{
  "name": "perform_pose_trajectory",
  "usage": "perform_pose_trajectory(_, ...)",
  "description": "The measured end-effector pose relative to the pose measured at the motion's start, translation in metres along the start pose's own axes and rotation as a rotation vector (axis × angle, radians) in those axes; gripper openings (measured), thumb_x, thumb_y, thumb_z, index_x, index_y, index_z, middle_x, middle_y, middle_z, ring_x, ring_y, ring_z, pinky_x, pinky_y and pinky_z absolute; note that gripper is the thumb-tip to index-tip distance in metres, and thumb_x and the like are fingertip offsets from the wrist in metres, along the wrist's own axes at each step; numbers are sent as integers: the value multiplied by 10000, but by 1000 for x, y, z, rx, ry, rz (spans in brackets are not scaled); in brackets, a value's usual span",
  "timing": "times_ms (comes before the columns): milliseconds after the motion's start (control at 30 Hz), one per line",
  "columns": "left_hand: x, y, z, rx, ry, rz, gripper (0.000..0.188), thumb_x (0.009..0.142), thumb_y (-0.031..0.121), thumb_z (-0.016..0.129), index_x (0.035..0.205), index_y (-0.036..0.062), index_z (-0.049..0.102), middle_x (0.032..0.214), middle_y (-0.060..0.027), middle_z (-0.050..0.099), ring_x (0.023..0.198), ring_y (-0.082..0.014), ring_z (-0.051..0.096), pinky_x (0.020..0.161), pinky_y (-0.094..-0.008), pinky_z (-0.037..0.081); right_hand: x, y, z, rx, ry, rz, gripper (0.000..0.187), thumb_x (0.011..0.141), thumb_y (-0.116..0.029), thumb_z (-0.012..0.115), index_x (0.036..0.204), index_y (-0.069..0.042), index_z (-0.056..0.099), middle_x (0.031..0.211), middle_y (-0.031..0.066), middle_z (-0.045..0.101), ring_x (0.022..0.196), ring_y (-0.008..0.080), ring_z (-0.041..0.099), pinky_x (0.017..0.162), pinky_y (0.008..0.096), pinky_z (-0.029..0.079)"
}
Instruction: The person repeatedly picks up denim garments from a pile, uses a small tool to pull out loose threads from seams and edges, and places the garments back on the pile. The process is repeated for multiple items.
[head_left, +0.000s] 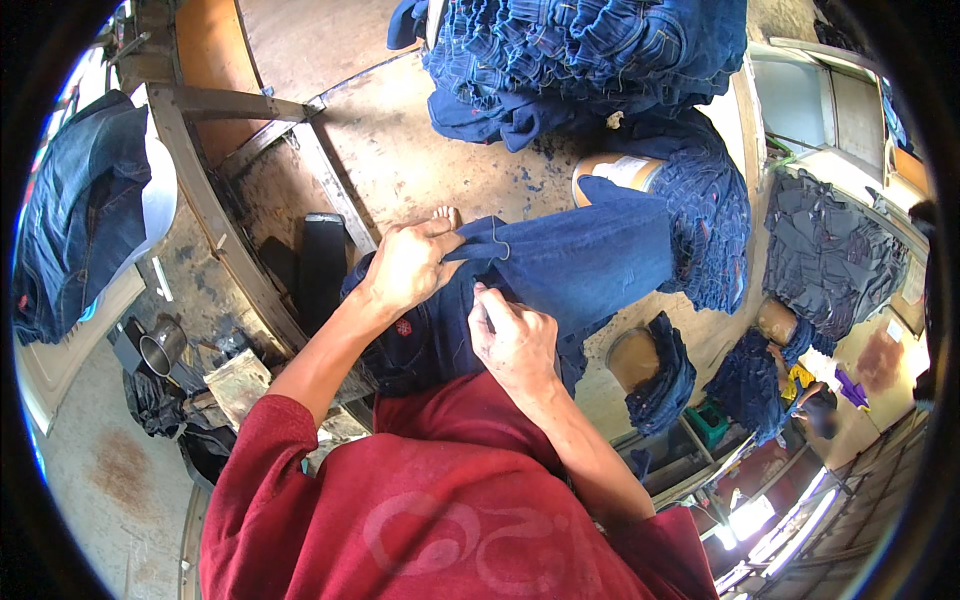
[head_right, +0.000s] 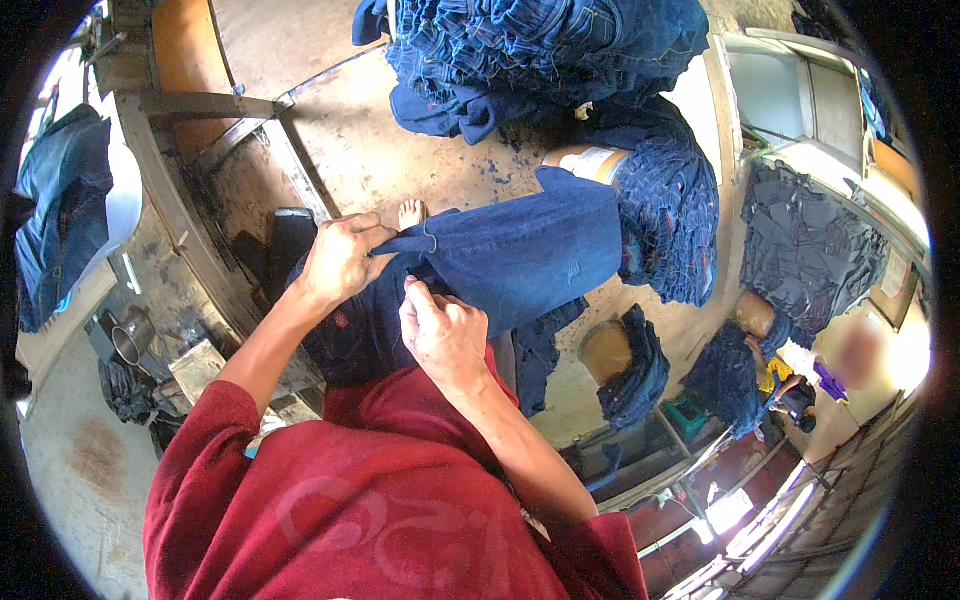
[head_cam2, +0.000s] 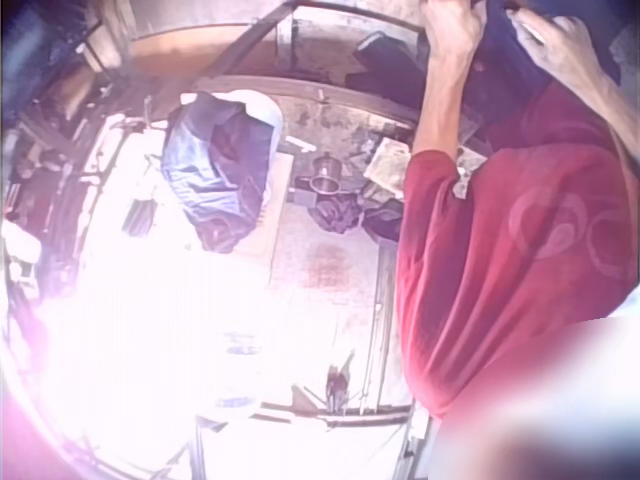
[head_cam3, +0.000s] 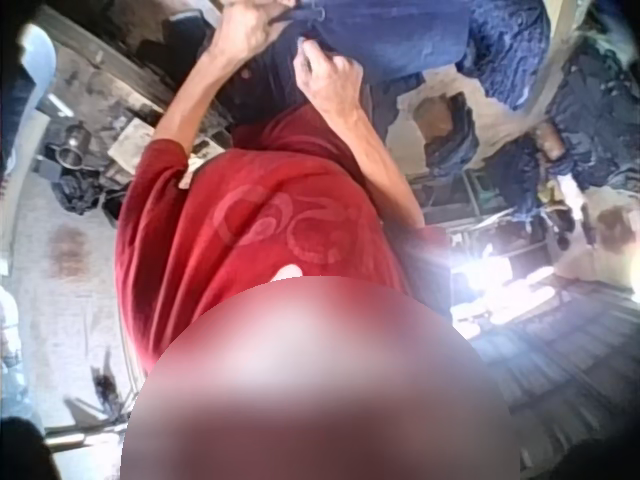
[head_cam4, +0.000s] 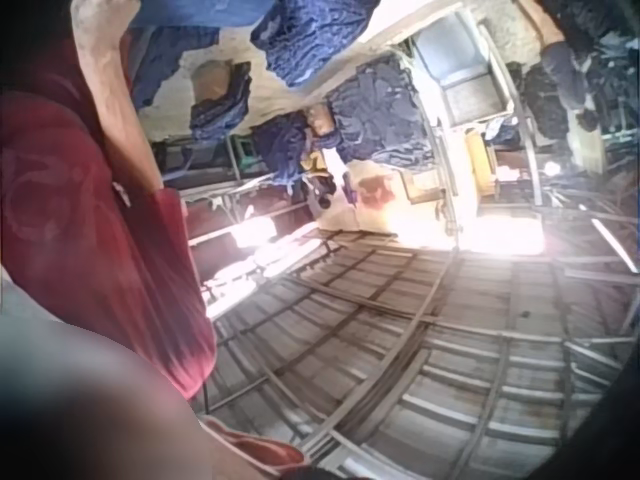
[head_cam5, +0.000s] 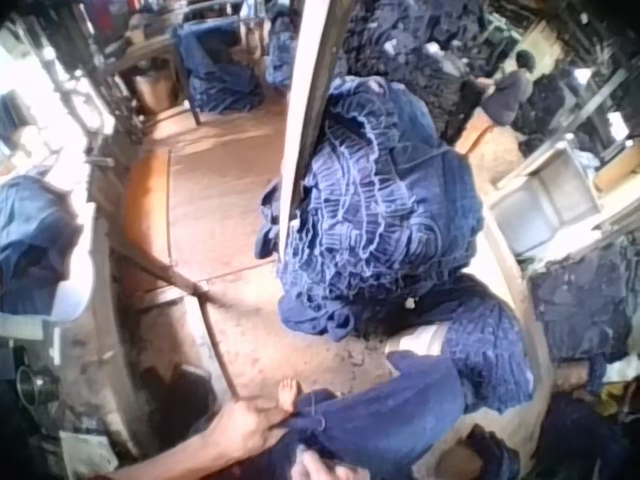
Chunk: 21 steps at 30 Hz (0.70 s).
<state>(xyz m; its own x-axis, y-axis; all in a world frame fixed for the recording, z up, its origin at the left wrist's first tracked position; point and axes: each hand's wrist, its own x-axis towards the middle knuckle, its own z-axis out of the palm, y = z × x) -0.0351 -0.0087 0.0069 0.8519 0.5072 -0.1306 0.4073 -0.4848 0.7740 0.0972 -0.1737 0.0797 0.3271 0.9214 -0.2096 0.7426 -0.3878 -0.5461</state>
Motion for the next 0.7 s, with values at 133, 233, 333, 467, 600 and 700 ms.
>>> perform_pose_trajectory(133, 0, 2, -1, 19, -24, -23, 369, 777, 173, 895, 1104, 32, 798, 1057, -149, 765, 952, -365, 779, 858, -439, 652, -4, -4, -10, 39, -29, 58, 76, 934, -56, 776, 998, -77, 739, 658, 110, 688, 541, 280, 704, 514, 402, 557)
perform_pose_trajectory(233, 1, 4, -1, 17, 3, 0, 364, 771, 149, 904, 1097, 25, 803, 1052, -151, 770, 941, -379, 778, 847, -433, 653, 4, -4, -2, 167, 106, 51, 57, 940, -50, 765, 961, -67, 715, 631, 112, 675, 532, 288, 703, 509, 410, 561)
perform_pose_trajectory(333, 1, 5, -1, 20, -1, -21, 360, 767, 143, 907, 1092, 25, 804, 1052, -151, 770, 938, -381, 777, 846, -435, 652, 6, -4, 4, 50, 98, 15, 60, 935, -48, 764, 959, -57, 710, 629, 121, 678, 535, 293, 711, 505, 411, 565)
perform_pose_trajectory(467, 0, 6, 0, 25, -9, -38, 362, 764, 144, 910, 1090, 27, 806, 1049, -142, 770, 934, -381, 776, 845, -436, 652, -4, -6, -3, -46, -14, 53, 94, 948, -72, 744, 1041, -65, 735, 665, 114, 701, 554, 282, 719, 504, 405, 569)
perform_pose_trajectory(600, 0, 5, 0, 5, 37, -3, 359, 768, 160, 909, 1088, 33, 806, 1022, -130, 763, 923, -375, 775, 837, -435, 652, 2, -4, -4, 127, 74, 77, 75, 946, -75, 757, 1016, -66, 734, 657, 137, 700, 552, 313, 718, 511, 415, 572)
perform_pose_trajectory(700, 1, 4, 1, 28, 1, -23, 348, 777, 168, 904, 1083, 35, 805, 1000, -126, 755, 907, -368, 774, 828, -431, 650, 8, -3, 0, 104, 100, 50, 63, 947, -74, 764, 1003, -66, 735, 656, 149, 699, 561, 329, 725, 520, 417, 575)
